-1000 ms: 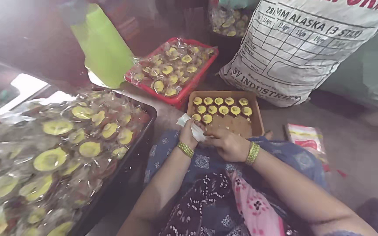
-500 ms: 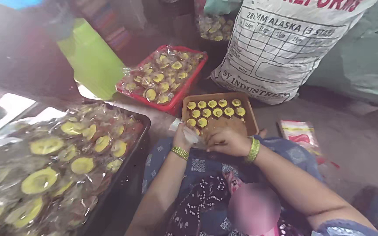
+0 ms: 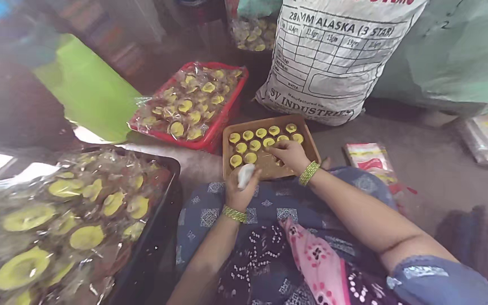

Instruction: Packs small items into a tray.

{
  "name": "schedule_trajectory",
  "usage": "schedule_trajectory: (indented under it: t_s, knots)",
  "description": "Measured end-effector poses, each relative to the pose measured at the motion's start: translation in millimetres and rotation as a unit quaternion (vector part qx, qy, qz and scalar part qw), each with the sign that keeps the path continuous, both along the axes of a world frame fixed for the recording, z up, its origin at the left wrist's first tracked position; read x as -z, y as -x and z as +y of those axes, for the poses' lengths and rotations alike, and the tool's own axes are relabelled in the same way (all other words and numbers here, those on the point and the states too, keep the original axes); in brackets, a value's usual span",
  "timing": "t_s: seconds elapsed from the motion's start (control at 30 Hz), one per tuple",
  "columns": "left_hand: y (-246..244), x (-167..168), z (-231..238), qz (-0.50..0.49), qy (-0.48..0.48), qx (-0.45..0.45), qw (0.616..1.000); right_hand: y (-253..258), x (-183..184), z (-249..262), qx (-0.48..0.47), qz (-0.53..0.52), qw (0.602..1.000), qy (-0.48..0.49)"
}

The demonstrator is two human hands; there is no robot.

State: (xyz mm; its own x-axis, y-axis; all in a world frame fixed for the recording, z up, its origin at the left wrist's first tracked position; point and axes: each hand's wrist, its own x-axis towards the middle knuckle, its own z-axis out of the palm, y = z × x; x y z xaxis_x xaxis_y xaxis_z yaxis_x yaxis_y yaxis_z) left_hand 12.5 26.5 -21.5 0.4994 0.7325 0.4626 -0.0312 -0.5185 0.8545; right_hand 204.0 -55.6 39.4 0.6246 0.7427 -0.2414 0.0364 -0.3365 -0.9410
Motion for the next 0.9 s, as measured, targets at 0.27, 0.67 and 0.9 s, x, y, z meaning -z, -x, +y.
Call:
schedule_trajectory:
  t_s: [0.27,0.67,0.9]
  knots:
    - [-6,-22,-11,0.277,-0.068,-0.002,0.958,26,6,5,-0.013,0.040,0.999,-0.001]
    - [-14,-12,9,0.193,0.207,-0.032,0.959,22,5,2,-0.059,0.122,0.990,-0.027]
    - [-12,-9,13,0.180,0.223,-0.044,0.957,27,21,3,-0.151,0.042,0.988,0.003]
